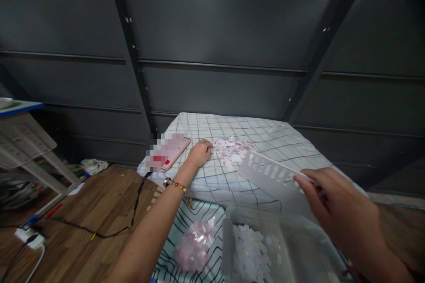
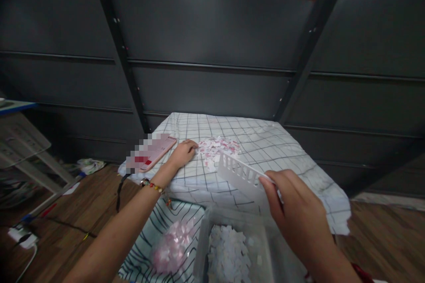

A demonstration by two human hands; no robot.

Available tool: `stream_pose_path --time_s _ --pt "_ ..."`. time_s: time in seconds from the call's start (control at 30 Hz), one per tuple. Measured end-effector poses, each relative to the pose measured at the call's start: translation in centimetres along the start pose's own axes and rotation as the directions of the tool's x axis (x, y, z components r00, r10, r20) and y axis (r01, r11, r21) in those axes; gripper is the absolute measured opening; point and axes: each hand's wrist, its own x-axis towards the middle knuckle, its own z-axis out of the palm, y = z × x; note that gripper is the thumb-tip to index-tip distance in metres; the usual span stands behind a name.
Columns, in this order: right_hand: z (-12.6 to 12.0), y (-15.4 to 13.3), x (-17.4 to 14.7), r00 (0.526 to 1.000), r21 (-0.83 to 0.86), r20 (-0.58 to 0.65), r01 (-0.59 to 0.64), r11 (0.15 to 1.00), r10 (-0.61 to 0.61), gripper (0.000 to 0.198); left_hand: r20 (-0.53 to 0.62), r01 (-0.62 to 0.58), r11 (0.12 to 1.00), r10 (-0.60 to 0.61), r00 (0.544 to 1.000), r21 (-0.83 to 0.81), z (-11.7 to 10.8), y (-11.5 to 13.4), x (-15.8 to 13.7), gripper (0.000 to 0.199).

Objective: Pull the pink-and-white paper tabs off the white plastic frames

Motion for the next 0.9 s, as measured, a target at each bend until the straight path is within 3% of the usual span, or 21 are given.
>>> stream_pose_path --time_s 0.2,0.43,0.7,0.9 --pt "0.4 0.7 -0.5 1.000 -0.004 0.002 -0.015 1.000 0.015 0.022 -0.004 -0.017 1.000 0.017 1.000 0.012 0.0 0.0 0.1 0.029" --pt "2.1 2.4 1.5 0.999 0.058 -0.042 -0.029 0.998 0.031 0.015 -0.004 -0.021 1.000 0.021 1.000 0.009 0.0 0.1 0.1 0.029" --pt "5.4 5.7 4.9 0.996 0.243 0.056 0.049 0.969 -0.064 0.017 0.000 -0.029 0.999 0.029 1.000 0.026 -0.1 0.1 0.0 0.028" --pt "5.6 5.9 5.4 0.992 0.287 0.087 0.061 0.956 -0.090 0.019 0.008 -0.011 1.000 0.011 1.000 0.016 -0.2 0.2 0.1 0.028"
